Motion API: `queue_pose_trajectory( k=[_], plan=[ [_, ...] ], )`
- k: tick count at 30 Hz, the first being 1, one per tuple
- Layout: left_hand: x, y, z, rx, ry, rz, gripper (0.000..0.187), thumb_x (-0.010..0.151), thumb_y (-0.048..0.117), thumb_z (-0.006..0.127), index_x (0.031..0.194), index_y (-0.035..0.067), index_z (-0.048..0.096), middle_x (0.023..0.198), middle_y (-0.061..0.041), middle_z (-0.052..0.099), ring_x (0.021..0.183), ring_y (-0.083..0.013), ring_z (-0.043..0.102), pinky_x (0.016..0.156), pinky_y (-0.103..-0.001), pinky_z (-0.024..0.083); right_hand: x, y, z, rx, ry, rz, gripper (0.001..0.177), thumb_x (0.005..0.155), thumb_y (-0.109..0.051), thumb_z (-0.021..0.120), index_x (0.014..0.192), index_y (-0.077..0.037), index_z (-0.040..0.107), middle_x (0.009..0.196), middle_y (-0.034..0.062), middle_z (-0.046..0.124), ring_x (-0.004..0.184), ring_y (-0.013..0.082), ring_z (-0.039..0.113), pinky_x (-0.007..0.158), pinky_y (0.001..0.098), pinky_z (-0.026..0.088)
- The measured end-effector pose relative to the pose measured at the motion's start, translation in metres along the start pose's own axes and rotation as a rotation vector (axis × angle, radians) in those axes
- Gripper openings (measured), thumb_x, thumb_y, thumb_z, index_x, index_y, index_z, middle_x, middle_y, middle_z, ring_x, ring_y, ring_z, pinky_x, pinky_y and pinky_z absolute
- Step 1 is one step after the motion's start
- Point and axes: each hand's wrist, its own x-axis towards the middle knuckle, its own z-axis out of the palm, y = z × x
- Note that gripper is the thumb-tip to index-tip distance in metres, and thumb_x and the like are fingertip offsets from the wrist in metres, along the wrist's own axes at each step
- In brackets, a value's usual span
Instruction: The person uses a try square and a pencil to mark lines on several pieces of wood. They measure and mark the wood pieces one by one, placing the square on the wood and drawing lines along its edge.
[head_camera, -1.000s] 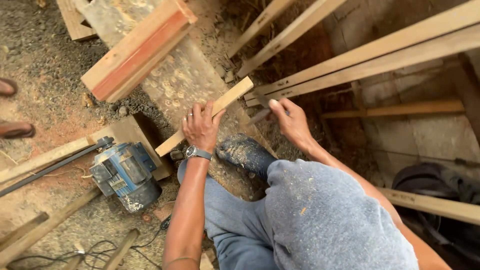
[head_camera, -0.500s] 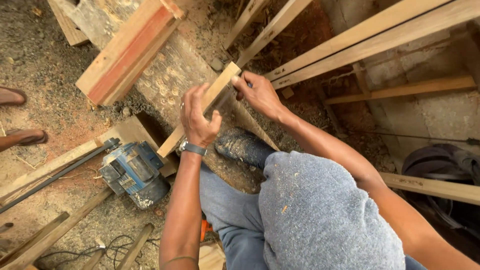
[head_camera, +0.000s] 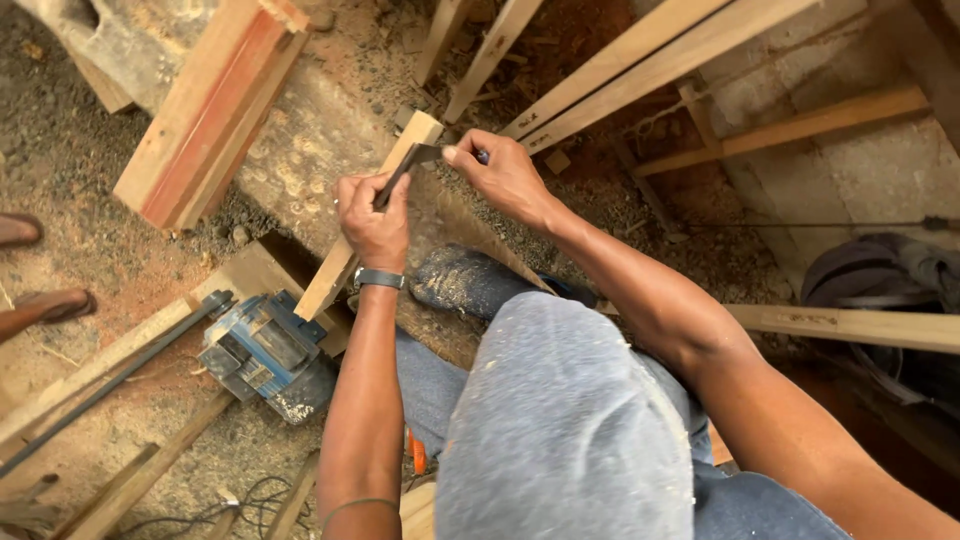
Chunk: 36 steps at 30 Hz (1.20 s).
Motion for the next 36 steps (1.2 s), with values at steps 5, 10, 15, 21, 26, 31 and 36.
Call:
queue_pose_trajectory(
  k=[5,10,15,21,26,31,36],
  plan=[
    [0.002,0.007,-0.005,-0.033,0.016,-0.008,0.017,0.086,0.026,0.091,0.093,0.015,0.080,0.085,-0.002,0.056,0.089,-0.0228,0.064,0.080,-0.034,0.054,-0.028,0.058,-0.032,-0.053,0.017,0.158,0.020,0.096,-0.032,0.063,0.098,-0.013,0.069,0.076,0.0123,0.068,0.071,0.0252,0.067,0.071,0.0407,0.053],
    [0.001,-0.003,0.004,0.002,0.050,-0.006,0.017,0.084,0.029,0.093,0.095,0.020,0.083,0.080,0.001,0.051,0.084,-0.0181,0.060,0.079,-0.031,0.051,-0.055,0.073,-0.038,0.066,0.022,0.189,0.033,0.107,-0.034,0.048,0.096,-0.009,0.068,0.072,0.0113,0.066,0.064,0.0223,0.069,0.067,0.0378,0.054],
    [0.001,0.004,0.006,0.003,0.087,-0.018,0.017,0.082,0.025,0.093,0.094,0.017,0.084,0.079,-0.001,0.050,0.083,-0.0196,0.062,0.080,-0.033,0.054,-0.061,0.066,-0.033,0.189,0.066,0.163,0.043,0.110,-0.036,0.048,0.093,-0.006,0.073,0.071,0.0109,0.069,0.069,0.0204,0.069,0.074,0.0356,0.057],
    [0.005,0.007,0.004,0.018,0.092,-0.001,0.017,0.083,0.024,0.094,0.096,0.018,0.085,0.079,0.000,0.051,0.082,-0.0174,0.061,0.079,-0.031,0.054,-0.051,0.090,-0.029,-0.012,0.195,0.023,0.039,0.109,-0.045,0.057,0.093,-0.015,0.077,0.085,0.0112,0.053,0.080,0.0244,0.058,0.083,0.0395,0.049],
    [0.005,0.014,0.001,0.012,0.099,0.021,0.017,0.083,0.023,0.095,0.096,0.017,0.085,0.078,-0.001,0.049,0.080,-0.0181,0.061,0.077,-0.031,0.055,-0.047,0.076,-0.025,0.196,0.249,0.171,0.033,0.102,-0.042,0.067,0.088,-0.014,0.078,0.063,0.0047,0.058,0.055,0.0112,0.054,0.052,0.0275,0.046],
    [0.006,0.013,0.002,0.016,0.106,0.056,0.016,0.084,0.022,0.094,0.096,0.015,0.085,0.077,-0.002,0.047,0.078,-0.0200,0.061,0.075,-0.032,0.055,-0.039,0.079,-0.022,0.456,0.309,0.188,0.020,0.092,-0.019,0.079,0.099,0.000,0.077,0.070,0.0140,0.068,0.051,0.0123,0.066,0.045,0.0273,0.062],
    [0.005,0.012,0.004,0.005,0.117,0.070,0.016,0.084,0.020,0.094,0.096,0.014,0.085,0.077,-0.001,0.047,0.078,-0.0200,0.062,0.076,-0.033,0.055,-0.034,0.086,-0.020,0.457,0.262,0.198,0.028,0.094,-0.004,0.072,0.120,0.007,0.069,0.091,0.0217,0.075,0.072,0.0192,0.077,0.061,0.0295,0.069]
  ],
)
